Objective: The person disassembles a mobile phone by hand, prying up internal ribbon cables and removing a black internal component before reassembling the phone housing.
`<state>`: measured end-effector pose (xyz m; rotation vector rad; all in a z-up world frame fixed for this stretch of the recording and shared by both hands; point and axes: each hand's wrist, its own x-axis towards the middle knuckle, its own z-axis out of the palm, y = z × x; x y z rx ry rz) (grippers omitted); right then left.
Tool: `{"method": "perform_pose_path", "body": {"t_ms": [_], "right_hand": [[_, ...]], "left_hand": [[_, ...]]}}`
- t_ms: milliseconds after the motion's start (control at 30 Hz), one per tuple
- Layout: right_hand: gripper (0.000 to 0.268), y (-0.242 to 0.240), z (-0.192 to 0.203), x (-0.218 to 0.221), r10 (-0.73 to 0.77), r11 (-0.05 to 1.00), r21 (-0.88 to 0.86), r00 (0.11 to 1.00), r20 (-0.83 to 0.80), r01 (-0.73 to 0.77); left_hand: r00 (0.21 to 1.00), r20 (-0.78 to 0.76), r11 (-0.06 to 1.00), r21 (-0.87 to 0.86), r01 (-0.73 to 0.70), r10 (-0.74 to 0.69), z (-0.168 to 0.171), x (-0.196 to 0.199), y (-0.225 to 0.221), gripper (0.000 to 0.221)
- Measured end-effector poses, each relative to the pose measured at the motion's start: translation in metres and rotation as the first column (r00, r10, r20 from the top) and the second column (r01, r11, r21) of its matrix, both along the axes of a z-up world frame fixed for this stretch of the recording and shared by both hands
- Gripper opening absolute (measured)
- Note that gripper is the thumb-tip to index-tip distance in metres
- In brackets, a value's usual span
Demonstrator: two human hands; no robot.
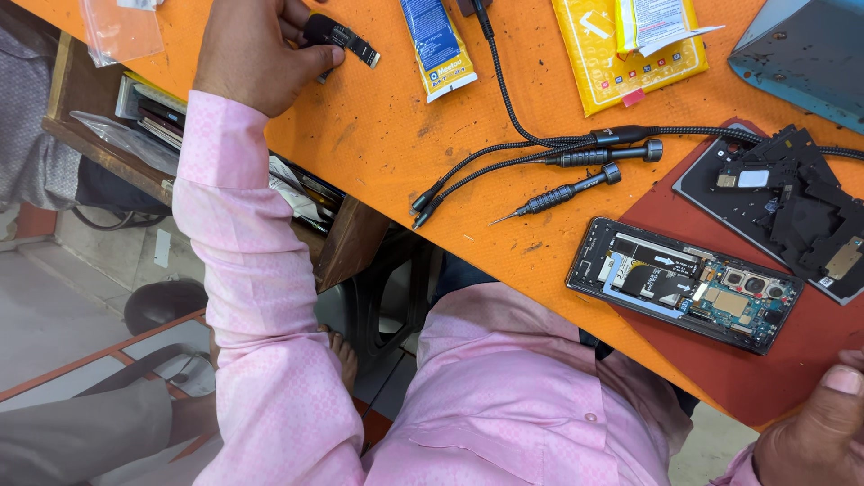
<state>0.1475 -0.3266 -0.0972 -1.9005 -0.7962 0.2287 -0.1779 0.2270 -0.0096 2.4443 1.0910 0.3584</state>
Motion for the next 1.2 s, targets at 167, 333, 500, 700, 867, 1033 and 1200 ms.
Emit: {"method": "perform_pose_path", "body": {"t_ms": [167,333,500,700,867,1033,1200], "right_hand": [[0.026,0.003,0.004,-0.001,0.019,0.999,0.027,0.999,-0.035,-0.018],[0.025,0.020,0.019,-0.010,-0.022,0.999,0.047,1.000,-0.010,0.022],[0.023,0.038,0.038,-0.020,-0.084,0.994,0.069,0.996,-0.036,0.086],[0.016,0.060,0.056,-0.025,-0.145,0.979,0.141,0.989,-0.001,0.144],[0.017,0.070,0.076,-0.026,-0.139,0.980,0.151,0.989,0.057,0.129],[0.021,0.085,0.096,-0.040,-0.133,0.979,0.161,0.991,0.018,0.128],[0.024,0.085,0.114,-0.059,-0.044,0.978,0.179,0.952,-0.303,0.102]], "left_hand": [[0.996,0.086,0.998,-0.052,0.023,-0.018,0.015,0.009,-0.018,0.027],[0.988,0.156,0.997,-0.071,0.035,-0.024,0.031,0.021,-0.044,0.022],[0.945,0.328,0.965,-0.245,0.096,-0.011,0.050,0.042,-0.080,0.021],[0.936,0.329,0.974,-0.137,0.181,-0.128,0.081,0.070,-0.123,0.014],[0.874,0.346,0.935,0.033,0.352,-0.342,0.092,0.105,-0.156,0.019],[0.774,0.361,0.851,0.145,0.504,-0.520,0.089,0.133,-0.176,0.020],[0.529,0.359,0.640,0.431,0.637,-0.769,0.082,0.150,-0.186,0.016]]}}
